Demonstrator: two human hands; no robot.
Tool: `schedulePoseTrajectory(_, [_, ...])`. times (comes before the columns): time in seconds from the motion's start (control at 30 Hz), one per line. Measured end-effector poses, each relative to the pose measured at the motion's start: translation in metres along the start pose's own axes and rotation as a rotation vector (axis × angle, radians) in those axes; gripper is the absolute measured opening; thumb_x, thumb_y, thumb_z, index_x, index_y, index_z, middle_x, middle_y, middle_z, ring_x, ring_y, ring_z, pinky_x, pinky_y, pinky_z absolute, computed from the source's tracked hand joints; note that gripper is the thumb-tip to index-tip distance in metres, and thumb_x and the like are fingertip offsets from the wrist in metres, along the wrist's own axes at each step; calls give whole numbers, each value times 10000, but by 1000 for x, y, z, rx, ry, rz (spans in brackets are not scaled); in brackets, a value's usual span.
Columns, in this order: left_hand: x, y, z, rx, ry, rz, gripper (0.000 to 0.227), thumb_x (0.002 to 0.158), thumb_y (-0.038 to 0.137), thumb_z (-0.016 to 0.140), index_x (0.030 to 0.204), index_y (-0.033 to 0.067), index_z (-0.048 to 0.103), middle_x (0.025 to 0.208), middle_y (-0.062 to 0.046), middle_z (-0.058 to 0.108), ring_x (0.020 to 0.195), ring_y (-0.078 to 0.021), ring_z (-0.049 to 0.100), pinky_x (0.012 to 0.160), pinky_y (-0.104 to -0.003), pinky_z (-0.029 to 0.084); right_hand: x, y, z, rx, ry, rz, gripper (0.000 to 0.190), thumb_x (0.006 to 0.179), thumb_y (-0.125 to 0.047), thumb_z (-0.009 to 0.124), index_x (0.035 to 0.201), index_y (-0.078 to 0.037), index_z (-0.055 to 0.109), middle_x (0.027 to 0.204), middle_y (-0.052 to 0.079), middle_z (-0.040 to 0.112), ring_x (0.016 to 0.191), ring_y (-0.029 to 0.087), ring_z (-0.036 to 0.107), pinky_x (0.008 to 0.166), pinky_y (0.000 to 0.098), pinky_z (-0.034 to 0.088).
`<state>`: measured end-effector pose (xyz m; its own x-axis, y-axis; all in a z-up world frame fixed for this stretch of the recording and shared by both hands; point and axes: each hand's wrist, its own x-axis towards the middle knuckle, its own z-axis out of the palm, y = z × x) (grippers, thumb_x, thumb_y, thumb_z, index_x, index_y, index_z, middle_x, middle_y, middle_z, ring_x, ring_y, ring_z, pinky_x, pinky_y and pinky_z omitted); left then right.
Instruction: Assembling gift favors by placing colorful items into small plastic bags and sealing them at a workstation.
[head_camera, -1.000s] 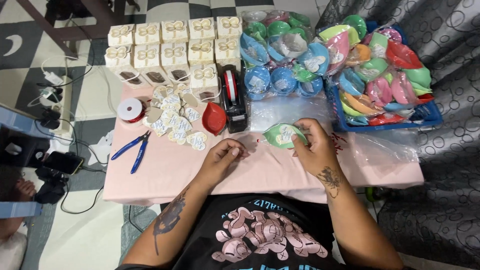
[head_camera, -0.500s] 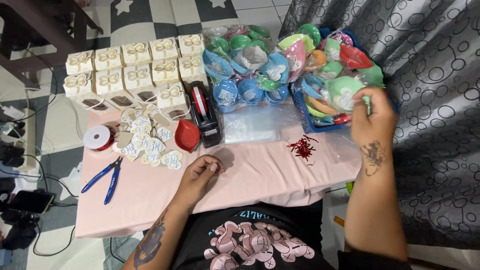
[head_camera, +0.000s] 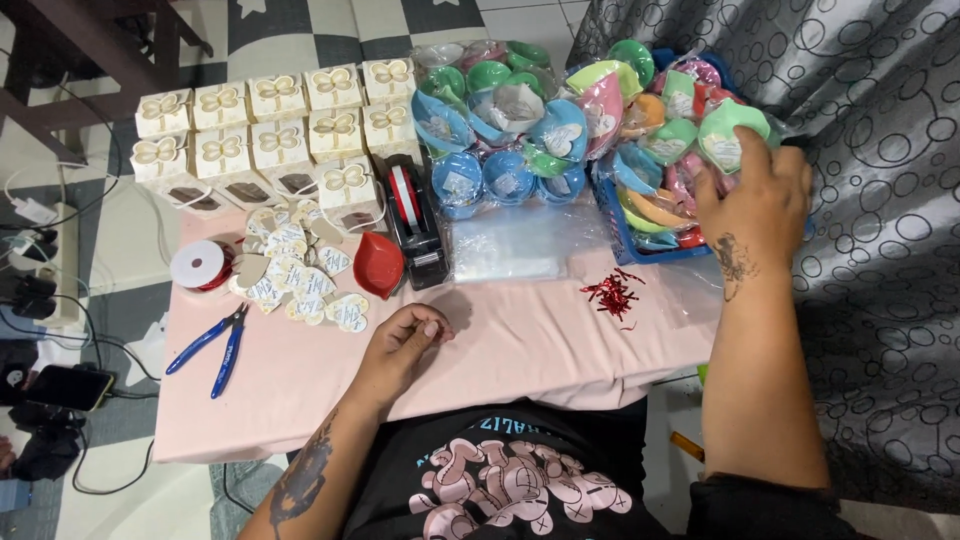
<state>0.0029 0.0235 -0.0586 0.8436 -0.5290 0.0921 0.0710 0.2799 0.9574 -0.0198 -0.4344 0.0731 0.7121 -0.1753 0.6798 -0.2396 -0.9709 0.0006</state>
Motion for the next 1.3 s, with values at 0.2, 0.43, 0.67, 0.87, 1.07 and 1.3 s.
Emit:
schedulePoseTrajectory(0.2, [-2, 6, 1, 10, -10, -12, 189, 1056, 210, 621, 1071, 33, 686, 982, -90, 722, 968, -201, 689, 925, -341, 573, 1, 18, 7, 80, 46, -16, 434, 1003, -51, 822, 1420, -26, 706, 1181, 239, 580, 1045, 494, 603, 823, 591, 528])
schedulePoseTrajectory(0.43, [-2, 6, 2, 14, -12, -9, 192, 1058, 215, 618, 1073, 36, 685, 982, -86, 722, 973, -199, 686, 938, -342, 564, 42, 29, 15, 50, 187, -128, 230, 1028, 2, 810, 1257, -16, 809, 1115, 165, 650, 954, 382, 663, 766, 499, 531])
schedulePoseTrajectory(0.67, [-2, 5, 0, 9, -14, -20, 189, 1057, 211, 619, 1076, 36, 689, 988, -87, 723, 974, -203, 688, 927, -343, 568, 69, 17, 36, 4, 50, -96, 272, 1014, -187, 827, 1259, -67, 840, 1092, 197, 656, 975, 424, 633, 655, 540, 554])
schedulePoseTrajectory(0.87, [-2, 6, 0, -5, -17, -17, 170, 1059, 196, 619, 1073, 40, 685, 982, -88, 714, 973, -206, 682, 935, -341, 559, 47, -21, -3, 58, 224, -223, 175, 1073, -157, 878, 1227, -76, 858, 1167, 167, 573, 1043, 377, 539, 663, 483, 507])
schedulePoseTrajectory(1.07, [1, -5, 3, 6, 42, 9, 154, 1042, 167, 643, 1055, 26, 705, 916, -105, 730, 894, -177, 675, 857, -301, 540, -21, -113, 10, 517, 314, -296, 85, 1031, -47, 735, 1090, -45, 796, 1098, 125, 613, 1008, 352, 608, 909, 468, 491])
schedulePoseTrajectory(1.3, [0, -6, 3, 44, 68, 23, 132, 1012, 115, 680, 1064, 4, 732, 845, -145, 758, 828, -153, 677, 780, -275, 545, -84, -193, 58, 430, 60, -387, 364, 941, -265, 779, 1277, -135, 729, 1282, 121, 687, 1226, 328, 650, 983, 461, 483])
